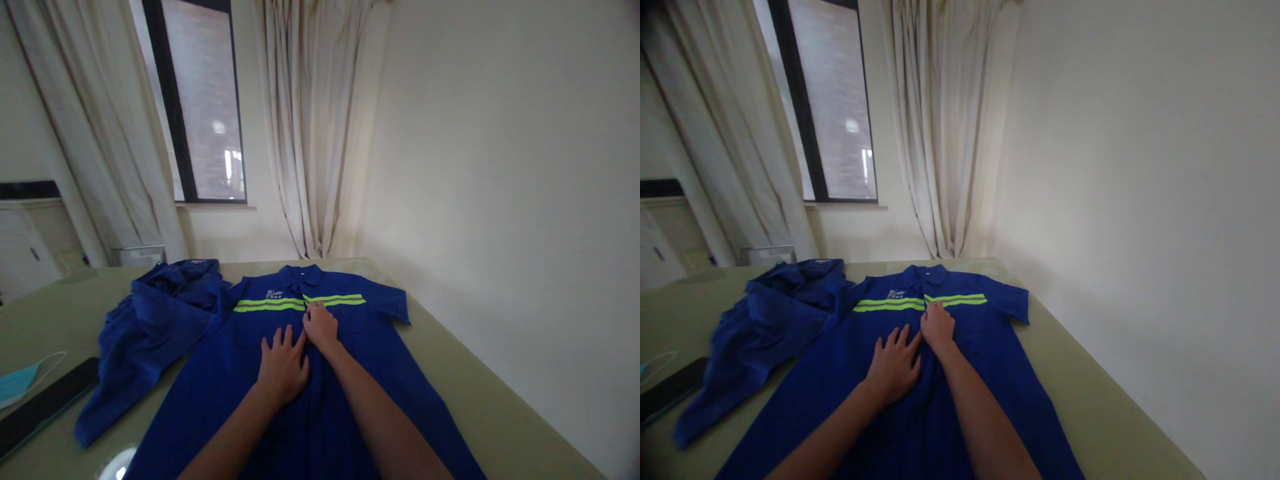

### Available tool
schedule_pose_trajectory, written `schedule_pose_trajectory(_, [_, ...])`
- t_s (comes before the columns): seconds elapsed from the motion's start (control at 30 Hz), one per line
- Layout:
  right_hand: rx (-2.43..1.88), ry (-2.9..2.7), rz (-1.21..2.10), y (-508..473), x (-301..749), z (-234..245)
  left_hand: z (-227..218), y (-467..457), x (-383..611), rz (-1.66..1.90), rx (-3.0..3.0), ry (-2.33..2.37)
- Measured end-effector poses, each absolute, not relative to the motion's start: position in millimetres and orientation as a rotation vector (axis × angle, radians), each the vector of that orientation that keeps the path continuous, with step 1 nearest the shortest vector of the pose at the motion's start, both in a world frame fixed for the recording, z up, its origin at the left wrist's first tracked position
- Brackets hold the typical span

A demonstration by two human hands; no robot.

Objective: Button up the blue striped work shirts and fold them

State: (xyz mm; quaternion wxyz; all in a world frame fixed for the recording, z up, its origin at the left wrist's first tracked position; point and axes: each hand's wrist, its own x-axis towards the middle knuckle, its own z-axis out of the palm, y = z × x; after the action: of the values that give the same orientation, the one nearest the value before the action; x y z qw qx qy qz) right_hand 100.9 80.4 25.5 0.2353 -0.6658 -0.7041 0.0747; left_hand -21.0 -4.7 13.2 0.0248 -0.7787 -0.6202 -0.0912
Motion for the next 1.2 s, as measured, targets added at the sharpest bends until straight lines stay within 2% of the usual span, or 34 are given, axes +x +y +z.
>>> schedule_pose_trajectory(0.23, [-1.626,-1.706,0.447,94.1,117.6,5.3,43.7,33.0,-11.2,-0.398,-2.209,-2.030])
schedule_pose_trajectory(0.53, [-1.648,-1.671,0.483,91.3,114.3,7.9,16.5,68.2,-7.4,-0.637,-2.211,-2.073])
schedule_pose_trajectory(1.2, [-1.446,-1.767,0.437,88.7,115.7,6.8,18.3,73.5,-15.6,-0.814,-2.304,-2.060])
